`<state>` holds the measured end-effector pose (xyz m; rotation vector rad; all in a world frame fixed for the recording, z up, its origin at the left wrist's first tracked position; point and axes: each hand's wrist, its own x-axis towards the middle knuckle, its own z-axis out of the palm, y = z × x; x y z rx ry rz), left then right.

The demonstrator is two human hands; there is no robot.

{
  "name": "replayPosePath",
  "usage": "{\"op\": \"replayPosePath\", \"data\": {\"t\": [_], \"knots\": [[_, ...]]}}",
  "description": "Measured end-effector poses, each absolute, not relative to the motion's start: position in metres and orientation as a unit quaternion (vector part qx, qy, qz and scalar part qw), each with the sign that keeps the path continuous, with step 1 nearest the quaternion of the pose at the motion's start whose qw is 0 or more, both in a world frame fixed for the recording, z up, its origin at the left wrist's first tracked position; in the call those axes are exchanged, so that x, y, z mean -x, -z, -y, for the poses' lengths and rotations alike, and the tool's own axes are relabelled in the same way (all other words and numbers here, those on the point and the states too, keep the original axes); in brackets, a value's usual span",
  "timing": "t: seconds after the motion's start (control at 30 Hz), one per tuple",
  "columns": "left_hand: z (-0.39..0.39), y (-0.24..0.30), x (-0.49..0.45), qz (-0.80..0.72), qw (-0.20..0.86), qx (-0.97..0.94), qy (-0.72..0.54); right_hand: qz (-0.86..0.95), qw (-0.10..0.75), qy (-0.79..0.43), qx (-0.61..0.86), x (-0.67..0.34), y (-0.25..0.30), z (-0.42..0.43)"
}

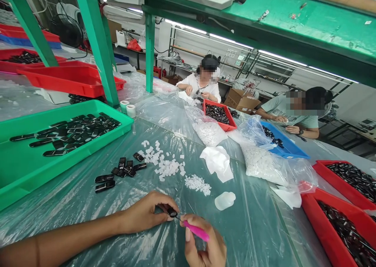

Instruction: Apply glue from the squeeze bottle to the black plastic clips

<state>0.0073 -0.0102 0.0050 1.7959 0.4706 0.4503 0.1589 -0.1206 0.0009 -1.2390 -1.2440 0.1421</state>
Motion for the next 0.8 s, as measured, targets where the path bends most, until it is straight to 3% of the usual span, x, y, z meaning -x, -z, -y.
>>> {"op": "replayPosePath", "data": {"t": [0.2, 0.4, 0.57, 0.8], "knots": [[0.009, -0.003, -0.007, -0.203, 0.585, -0.761, -0.195, 0.587, 0.611, 0.051, 0.529, -0.154, 0.004, 0.122], [0.01, -0.003, -0.007, -0.198, 0.583, -0.763, -0.196, 0.62, 0.565, 0.074, 0.538, -0.153, 0.002, 0.127], [0.01, -0.003, -0.007, -0.195, 0.586, -0.762, -0.195, 0.604, 0.577, 0.101, 0.54, -0.148, 0.002, 0.126], [0.01, -0.005, -0.007, -0.189, 0.594, -0.759, -0.189, 0.535, 0.655, 0.003, 0.534, -0.16, -0.008, 0.125]]}}
